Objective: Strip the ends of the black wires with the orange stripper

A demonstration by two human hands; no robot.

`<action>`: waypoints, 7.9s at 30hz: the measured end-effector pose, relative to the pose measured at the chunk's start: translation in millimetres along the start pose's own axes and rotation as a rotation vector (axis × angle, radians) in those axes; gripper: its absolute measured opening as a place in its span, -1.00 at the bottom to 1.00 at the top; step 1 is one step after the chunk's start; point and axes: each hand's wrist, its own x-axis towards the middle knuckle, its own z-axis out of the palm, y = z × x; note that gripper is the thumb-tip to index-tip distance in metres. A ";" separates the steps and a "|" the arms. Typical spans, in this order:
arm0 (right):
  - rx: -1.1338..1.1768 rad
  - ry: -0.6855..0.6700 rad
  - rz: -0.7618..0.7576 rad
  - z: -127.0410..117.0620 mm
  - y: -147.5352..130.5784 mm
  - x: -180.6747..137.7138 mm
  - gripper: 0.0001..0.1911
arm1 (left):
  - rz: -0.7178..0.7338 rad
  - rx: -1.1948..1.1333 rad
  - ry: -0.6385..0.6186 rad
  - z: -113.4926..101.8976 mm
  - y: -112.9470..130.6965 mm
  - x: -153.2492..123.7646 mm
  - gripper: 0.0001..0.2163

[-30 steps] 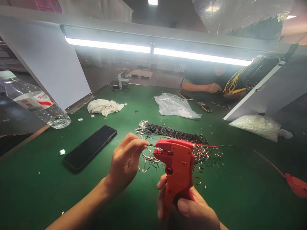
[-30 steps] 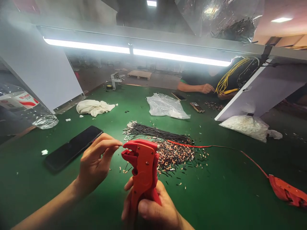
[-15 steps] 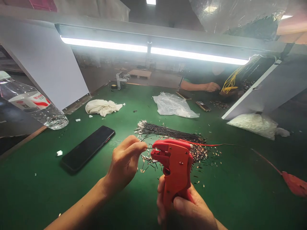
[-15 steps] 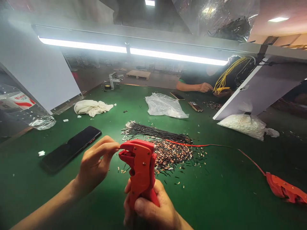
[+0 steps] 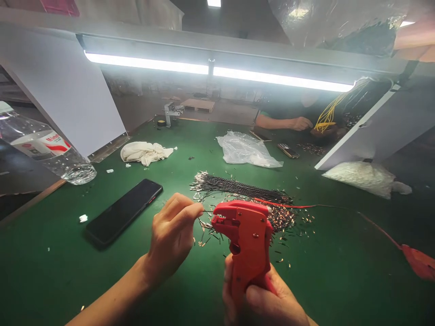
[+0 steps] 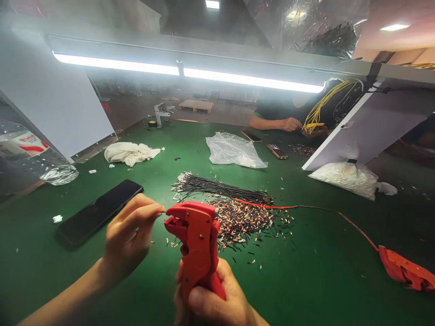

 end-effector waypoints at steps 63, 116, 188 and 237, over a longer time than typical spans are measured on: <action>-0.058 -0.079 -0.058 -18.3 6.4 19.0 -0.53 | 0.098 0.248 -0.155 2.4 -5.4 -0.9 -0.75; -0.056 -0.009 0.015 -13.5 -4.1 9.1 -0.48 | 0.211 0.636 -0.053 -9.3 -0.6 10.1 -0.71; -0.175 0.080 0.057 -13.5 -0.5 16.4 -0.49 | 0.094 0.045 -0.270 -8.4 -8.7 12.9 -0.72; -0.497 0.096 -0.166 -12.3 -6.4 7.8 -0.45 | 0.022 0.315 -0.073 -11.4 -7.9 12.2 -0.94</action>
